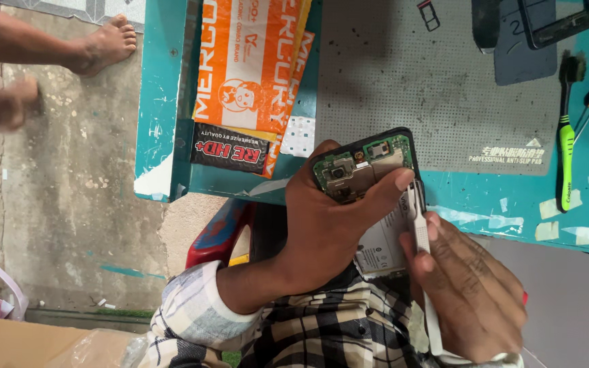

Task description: The person uses a metal prying tool to separate the back cover of a smartphone. After opening the device, they disconnect the battery connector and then reconnect it.

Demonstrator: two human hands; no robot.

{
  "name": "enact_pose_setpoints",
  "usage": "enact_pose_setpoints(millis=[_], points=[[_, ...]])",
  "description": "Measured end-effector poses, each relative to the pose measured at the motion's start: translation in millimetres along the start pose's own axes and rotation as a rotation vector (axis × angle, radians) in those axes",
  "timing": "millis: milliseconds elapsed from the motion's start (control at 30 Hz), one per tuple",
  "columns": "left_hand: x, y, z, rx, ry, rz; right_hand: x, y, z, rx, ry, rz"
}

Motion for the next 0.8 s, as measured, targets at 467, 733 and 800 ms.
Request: enact_pose_setpoints(millis=[467,733,800], points=[[5.6,7.5,-12.4,0.069,0.021,0.083,-12.0,-8.8,13.4,-0.061,0.227,-0.063],[12.6,8.7,-11.7,0.017,0.035,0.034,-6.1,-14.9,14.8,-0.102,0.214,-0.014],[14.8,7.1,-13.7,-0.081,0.044,0.014,-3.9,-15.0,13.8,-0.125,0.209,-0.005]])
Point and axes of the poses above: each hand's wrist, its own x-axis towards the middle knuckle, its own y-axis out of the back of the hand, z = x × y, the point moved 4 cm from there along x, towards the middle knuckle, and after that the axes turned 6 degrees about y, right-handed, at the moved point
